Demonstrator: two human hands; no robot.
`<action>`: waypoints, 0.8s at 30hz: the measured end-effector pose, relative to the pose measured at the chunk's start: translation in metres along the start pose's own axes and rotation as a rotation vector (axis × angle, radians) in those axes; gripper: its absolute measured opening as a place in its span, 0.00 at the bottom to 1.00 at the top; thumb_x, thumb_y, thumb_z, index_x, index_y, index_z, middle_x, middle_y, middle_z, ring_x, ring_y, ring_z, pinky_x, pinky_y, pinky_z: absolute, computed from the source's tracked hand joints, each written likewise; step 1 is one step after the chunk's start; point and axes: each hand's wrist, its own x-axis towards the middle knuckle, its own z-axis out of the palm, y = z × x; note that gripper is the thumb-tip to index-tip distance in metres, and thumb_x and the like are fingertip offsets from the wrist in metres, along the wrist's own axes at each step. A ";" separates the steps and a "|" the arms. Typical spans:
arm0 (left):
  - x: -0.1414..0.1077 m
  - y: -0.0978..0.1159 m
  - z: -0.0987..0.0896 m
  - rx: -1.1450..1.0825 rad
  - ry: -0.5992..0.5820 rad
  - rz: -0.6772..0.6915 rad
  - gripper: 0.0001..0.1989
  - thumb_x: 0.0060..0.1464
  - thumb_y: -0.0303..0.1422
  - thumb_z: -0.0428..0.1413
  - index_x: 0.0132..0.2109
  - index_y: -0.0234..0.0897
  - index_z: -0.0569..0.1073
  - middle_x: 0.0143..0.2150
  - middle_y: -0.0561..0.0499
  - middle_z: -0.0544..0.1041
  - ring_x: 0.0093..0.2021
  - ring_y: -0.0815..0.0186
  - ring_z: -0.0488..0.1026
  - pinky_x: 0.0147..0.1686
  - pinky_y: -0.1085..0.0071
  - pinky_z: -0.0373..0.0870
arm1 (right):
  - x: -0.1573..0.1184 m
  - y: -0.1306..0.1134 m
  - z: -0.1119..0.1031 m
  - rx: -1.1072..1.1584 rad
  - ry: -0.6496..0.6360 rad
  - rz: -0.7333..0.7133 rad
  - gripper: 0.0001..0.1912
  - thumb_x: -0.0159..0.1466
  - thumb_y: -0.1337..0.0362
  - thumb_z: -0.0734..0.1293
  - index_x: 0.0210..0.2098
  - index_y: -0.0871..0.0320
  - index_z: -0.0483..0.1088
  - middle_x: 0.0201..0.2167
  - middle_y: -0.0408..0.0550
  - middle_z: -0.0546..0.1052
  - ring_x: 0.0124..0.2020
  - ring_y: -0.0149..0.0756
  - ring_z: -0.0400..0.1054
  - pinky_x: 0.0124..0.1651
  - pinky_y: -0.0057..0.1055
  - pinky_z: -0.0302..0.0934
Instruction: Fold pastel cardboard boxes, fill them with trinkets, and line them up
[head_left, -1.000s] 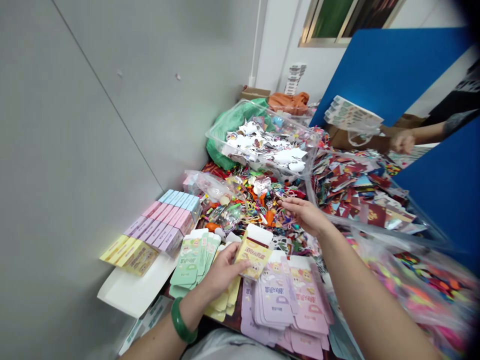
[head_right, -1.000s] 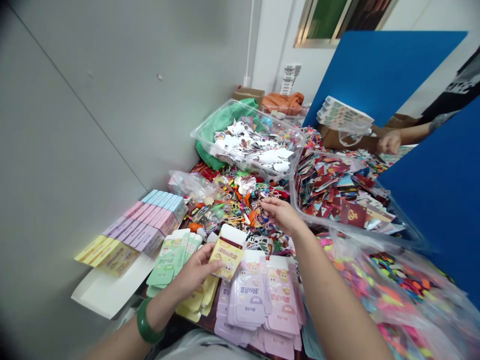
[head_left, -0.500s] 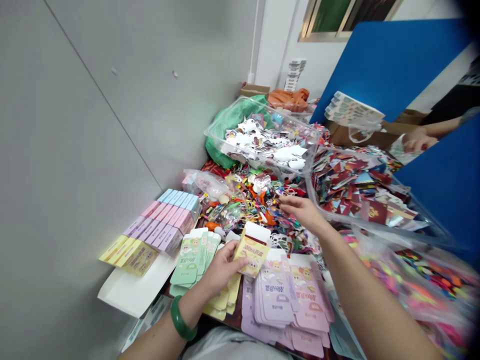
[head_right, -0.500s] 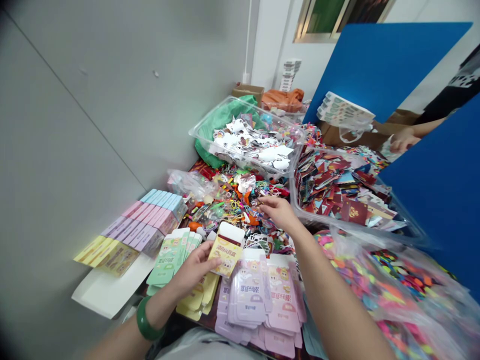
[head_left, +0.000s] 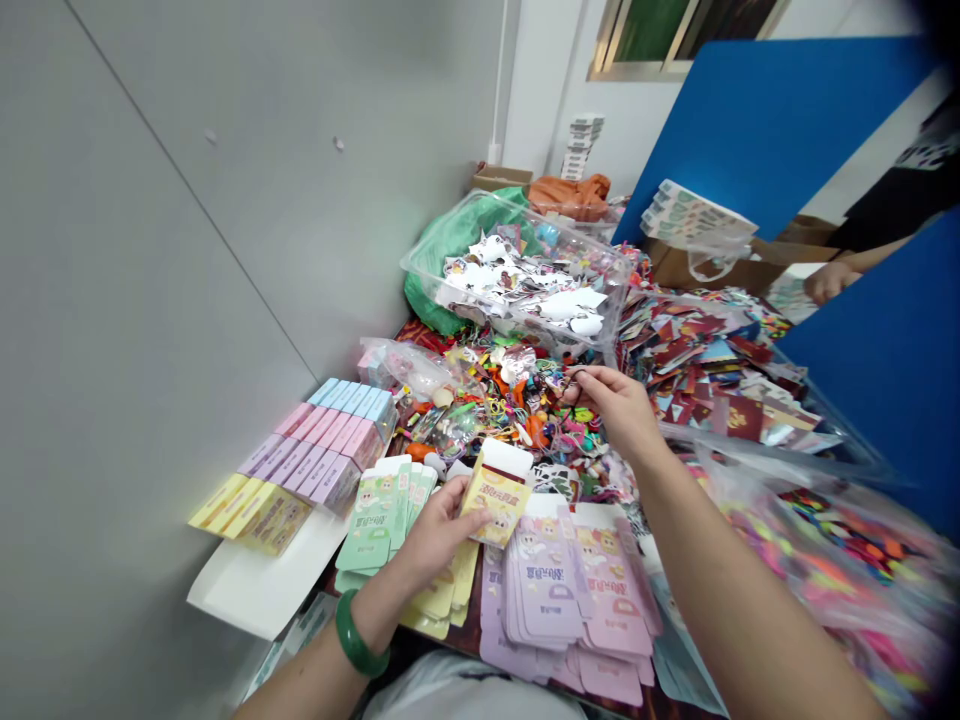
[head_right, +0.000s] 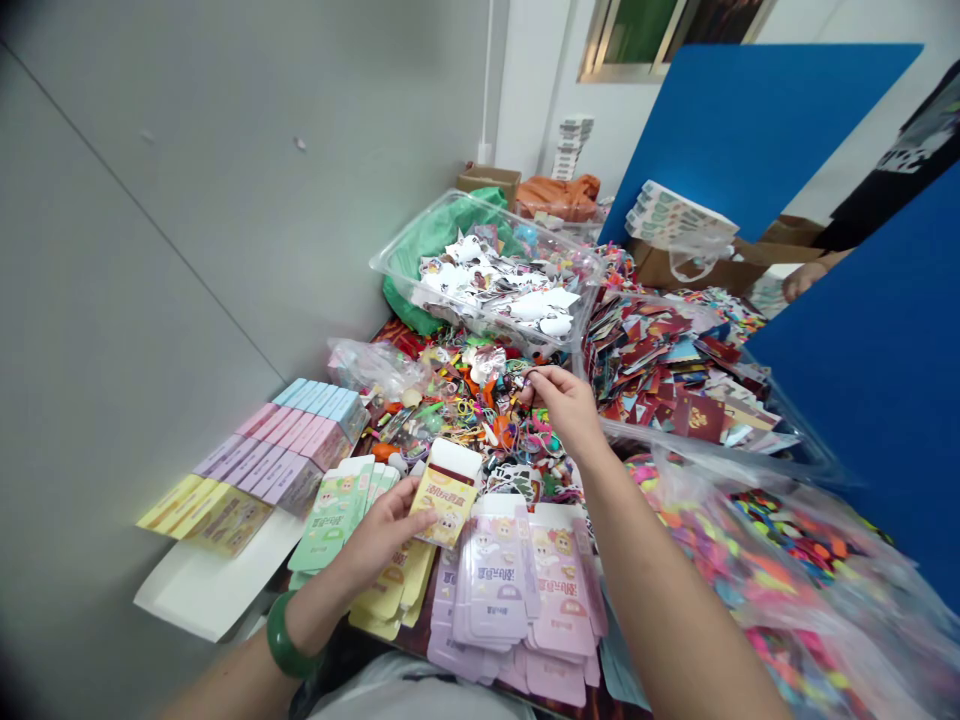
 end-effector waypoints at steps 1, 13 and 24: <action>0.000 0.000 0.000 -0.001 -0.001 -0.003 0.22 0.46 0.36 0.66 0.48 0.36 0.72 0.48 0.45 0.79 0.46 0.58 0.75 0.46 0.64 0.71 | 0.002 0.000 0.000 -0.022 0.023 -0.009 0.18 0.56 0.50 0.66 0.36 0.59 0.72 0.25 0.46 0.77 0.28 0.35 0.73 0.37 0.34 0.70; -0.002 0.002 -0.003 0.023 0.020 -0.003 0.22 0.46 0.37 0.65 0.49 0.36 0.72 0.49 0.44 0.79 0.46 0.56 0.76 0.44 0.64 0.72 | 0.003 0.026 0.014 -0.650 -0.015 -0.060 0.15 0.56 0.72 0.61 0.39 0.60 0.76 0.44 0.56 0.78 0.49 0.45 0.69 0.56 0.39 0.58; -0.002 -0.002 -0.001 0.008 -0.002 0.021 0.20 0.46 0.36 0.65 0.47 0.37 0.73 0.47 0.46 0.79 0.45 0.58 0.75 0.44 0.65 0.71 | -0.008 0.057 0.037 -0.757 -0.269 0.099 0.07 0.47 0.77 0.66 0.22 0.59 0.71 0.25 0.50 0.76 0.32 0.40 0.71 0.38 0.31 0.58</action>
